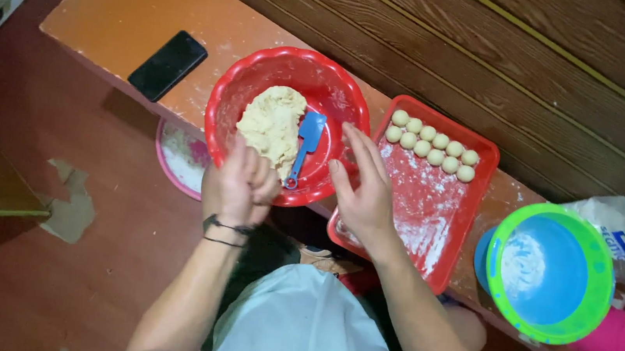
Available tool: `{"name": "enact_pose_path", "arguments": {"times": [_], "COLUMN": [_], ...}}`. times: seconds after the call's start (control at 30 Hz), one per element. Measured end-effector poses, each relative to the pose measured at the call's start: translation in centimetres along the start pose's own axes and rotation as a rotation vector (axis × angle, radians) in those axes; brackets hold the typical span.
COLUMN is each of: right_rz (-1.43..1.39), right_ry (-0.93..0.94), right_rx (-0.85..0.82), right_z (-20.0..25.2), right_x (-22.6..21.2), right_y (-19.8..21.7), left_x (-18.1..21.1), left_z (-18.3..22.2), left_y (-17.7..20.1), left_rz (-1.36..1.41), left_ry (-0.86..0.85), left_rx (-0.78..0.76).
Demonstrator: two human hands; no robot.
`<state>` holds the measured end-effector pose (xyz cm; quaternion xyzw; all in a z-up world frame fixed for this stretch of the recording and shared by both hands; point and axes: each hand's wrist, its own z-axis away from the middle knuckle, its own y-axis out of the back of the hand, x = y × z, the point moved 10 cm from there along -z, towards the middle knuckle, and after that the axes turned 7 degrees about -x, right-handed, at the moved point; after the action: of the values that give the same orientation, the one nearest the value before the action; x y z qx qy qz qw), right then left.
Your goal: Shaping small pieces of dough into uniform balls and placing them in a tray
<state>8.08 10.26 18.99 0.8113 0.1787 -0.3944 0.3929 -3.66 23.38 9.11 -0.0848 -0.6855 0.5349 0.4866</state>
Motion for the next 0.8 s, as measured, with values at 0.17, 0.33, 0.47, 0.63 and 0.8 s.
{"name": "enact_pose_path", "arguments": {"times": [0.17, 0.33, 0.47, 0.63, 0.8], "right_rz": [0.269, 0.192, 0.215, 0.184, 0.397], "right_ry": [0.263, 0.222, 0.135, 0.062, -0.099], "right_rx": [0.051, -0.103, -0.093, 0.032, 0.289], "right_z": [1.5, 3.7, 6.6, 9.1, 12.4], "right_x": [-3.3, -2.1, -2.7, 1.6, 7.4], "right_y": [1.7, 0.8, 2.0, 5.1, 9.7], "left_x": [-12.0, -17.9, -13.7, -21.9, -22.1], "left_z": [-0.5, 2.1, 2.1, 5.3, 7.9], "left_y": [-3.4, -11.9, -16.0, -8.6, -12.0], "left_rz": [0.210, 0.878, 0.424, 0.151, -0.120], "left_ry": [0.337, 0.575, 0.543, 0.585, 0.623], "left_rx": [-0.058, -0.525, -0.190, 0.028, 0.121]}}
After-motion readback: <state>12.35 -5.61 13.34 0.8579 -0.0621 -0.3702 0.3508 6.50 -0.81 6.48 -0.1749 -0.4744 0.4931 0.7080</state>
